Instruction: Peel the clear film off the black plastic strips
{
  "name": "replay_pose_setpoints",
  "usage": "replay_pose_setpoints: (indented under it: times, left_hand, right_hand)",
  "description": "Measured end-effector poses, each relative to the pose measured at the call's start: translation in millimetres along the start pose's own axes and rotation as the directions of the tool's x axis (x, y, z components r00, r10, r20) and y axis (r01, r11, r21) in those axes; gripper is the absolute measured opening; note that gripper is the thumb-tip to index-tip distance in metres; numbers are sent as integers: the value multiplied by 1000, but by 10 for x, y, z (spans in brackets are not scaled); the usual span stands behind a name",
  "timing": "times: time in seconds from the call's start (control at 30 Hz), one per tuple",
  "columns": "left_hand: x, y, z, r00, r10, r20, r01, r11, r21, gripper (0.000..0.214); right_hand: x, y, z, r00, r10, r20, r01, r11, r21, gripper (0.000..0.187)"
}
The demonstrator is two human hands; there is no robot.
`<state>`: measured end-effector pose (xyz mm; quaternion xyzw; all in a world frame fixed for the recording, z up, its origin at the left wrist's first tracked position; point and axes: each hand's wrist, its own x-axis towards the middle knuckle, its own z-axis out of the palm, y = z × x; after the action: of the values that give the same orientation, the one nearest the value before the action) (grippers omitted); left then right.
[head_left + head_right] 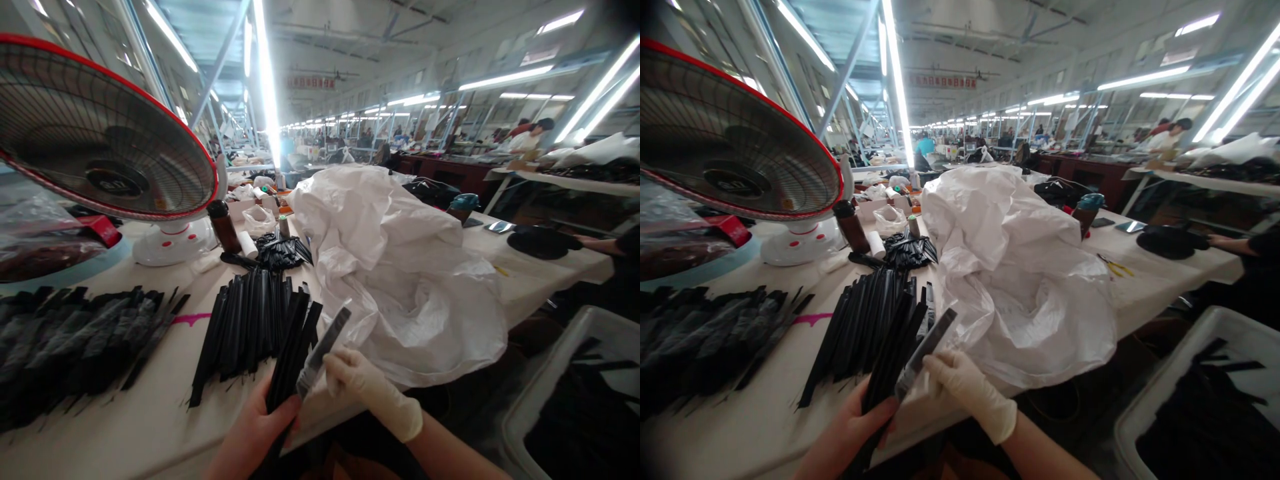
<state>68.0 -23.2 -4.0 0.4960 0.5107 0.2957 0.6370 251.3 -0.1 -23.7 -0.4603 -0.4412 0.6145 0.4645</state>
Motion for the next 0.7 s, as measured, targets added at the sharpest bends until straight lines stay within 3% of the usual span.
replay_pose_setpoints:
  times: [0.13, 0.23, 0.3, 0.37, 0.47, 0.57, 0.7]
  left_hand:
    - [-28, -11, 78, 998, 1, -67, -1, 1000, 0, 36]
    - [23, -5, 154, 982, 40, -184, -41, 999, 1, 34]
    - [128, 13, 156, 975, 51, -218, -46, 999, 27, 34]
    - [316, 43, 132, 963, 59, -264, -44, 997, 63, 34]
    - [725, 83, 111, 932, 55, -357, -51, 998, 20, 34]
    - [1100, 54, 107, 915, 13, -404, -48, 996, -77, 37]
    - [1243, -83, 24, 897, -18, -442, 10, 1000, -19, 48]
  right_hand:
    - [61, -1, 40, 985, -40, -165, 55, 994, 90, 43]
    - [56, 63, 186, 997, 4, -72, 7, 987, 163, 44]
    - [45, 45, 146, 999, 11, 39, -14, 996, 83, 45]
    - [74, -51, -74, 997, -53, 49, 53, 999, 2, 47]
    - [237, -251, -633, 967, -140, -213, 99, 977, -190, 53]
    - [514, -374, -1238, 872, -163, -462, -44, 913, -406, 46]
    - [938, -365, -1838, 785, -191, -590, -246, 777, -579, 31]
